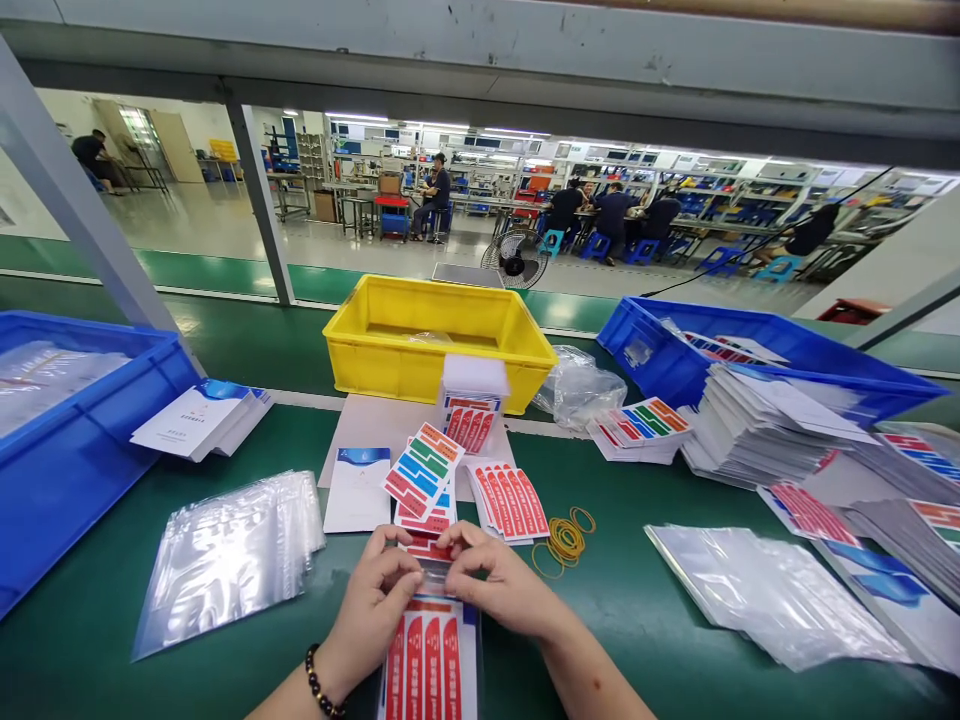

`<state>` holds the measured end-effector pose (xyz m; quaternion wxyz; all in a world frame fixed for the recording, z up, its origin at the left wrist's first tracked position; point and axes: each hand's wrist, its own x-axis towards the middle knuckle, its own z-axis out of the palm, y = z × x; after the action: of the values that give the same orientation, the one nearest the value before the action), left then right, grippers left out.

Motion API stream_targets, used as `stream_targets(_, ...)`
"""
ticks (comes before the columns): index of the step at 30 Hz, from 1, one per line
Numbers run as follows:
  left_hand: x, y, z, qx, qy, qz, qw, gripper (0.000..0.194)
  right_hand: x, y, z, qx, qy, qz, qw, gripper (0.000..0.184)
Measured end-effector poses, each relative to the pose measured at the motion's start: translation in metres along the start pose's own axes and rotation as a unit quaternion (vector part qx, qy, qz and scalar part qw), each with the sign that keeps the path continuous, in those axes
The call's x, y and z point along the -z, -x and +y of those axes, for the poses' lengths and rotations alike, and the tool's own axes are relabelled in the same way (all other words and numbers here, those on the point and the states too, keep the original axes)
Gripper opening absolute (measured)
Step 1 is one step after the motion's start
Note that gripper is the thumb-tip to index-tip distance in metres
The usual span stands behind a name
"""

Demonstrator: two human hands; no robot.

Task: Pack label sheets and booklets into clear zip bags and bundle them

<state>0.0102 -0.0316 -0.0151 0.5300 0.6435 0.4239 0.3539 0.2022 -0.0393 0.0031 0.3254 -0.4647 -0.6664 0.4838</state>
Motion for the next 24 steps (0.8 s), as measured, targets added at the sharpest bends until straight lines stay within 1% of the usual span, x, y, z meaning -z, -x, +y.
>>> stream_targets(2, 0.0, 0.0, 0.0, 0.003, 0.02, 0.008, 1.0, 0.021, -0.001, 0.001, -0.002, -0.002, 0.0, -0.033, 0.999, 0.014)
stream_targets(4, 0.0, -0.001, -0.001, 0.012, 0.061, 0.016, 0.998, 0.017, -0.003, 0.002, -0.001, -0.021, -0.006, -0.035, 0.999, 0.01)
stream_targets(5, 0.0, -0.001, -0.001, 0.03, 0.097, 0.014, 0.995, 0.017, -0.004, 0.002, 0.0, -0.031, -0.012, -0.024, 0.999, 0.01)
stream_targets(8, 0.001, -0.004, -0.001, 0.118, 0.199, -0.021, 0.973, 0.029, -0.006, 0.002, 0.003, -0.058, -0.045, 0.03, 0.997, 0.014)
stream_targets(10, 0.002, -0.005, -0.001, 0.156, 0.21, -0.03, 0.965, 0.03, -0.007, 0.001, 0.004, -0.069, -0.065, 0.057, 0.994, 0.022)
stream_targets(12, 0.002, -0.005, 0.0, 0.159, 0.188, -0.015, 0.969, 0.032, -0.008, 0.001, 0.004, -0.084, -0.079, 0.064, 0.991, 0.022)
stream_targets(15, 0.002, -0.006, 0.003, 0.146, 0.171, 0.001, 0.974, 0.032, -0.011, -0.001, 0.002, -0.1, -0.093, 0.068, 0.988, 0.005)
stream_targets(18, 0.002, -0.005, 0.006, 0.134, 0.164, 0.012, 0.977, 0.03, -0.015, -0.003, 0.0, -0.083, -0.072, 0.091, 0.99, 0.011)
stream_targets(20, 0.002, -0.006, 0.007, 0.128, 0.152, 0.021, 0.98, 0.029, -0.017, -0.004, -0.002, -0.069, -0.051, 0.1, 0.991, 0.011)
stream_targets(22, 0.003, -0.006, 0.006, 0.119, 0.136, 0.031, 0.983, 0.029, -0.018, -0.004, -0.003, -0.07, -0.04, 0.097, 0.992, 0.01)
stream_targets(24, 0.002, -0.006, 0.003, 0.113, 0.13, 0.032, 0.984, 0.03, -0.017, -0.004, -0.002, -0.084, -0.046, 0.08, 0.992, 0.006)
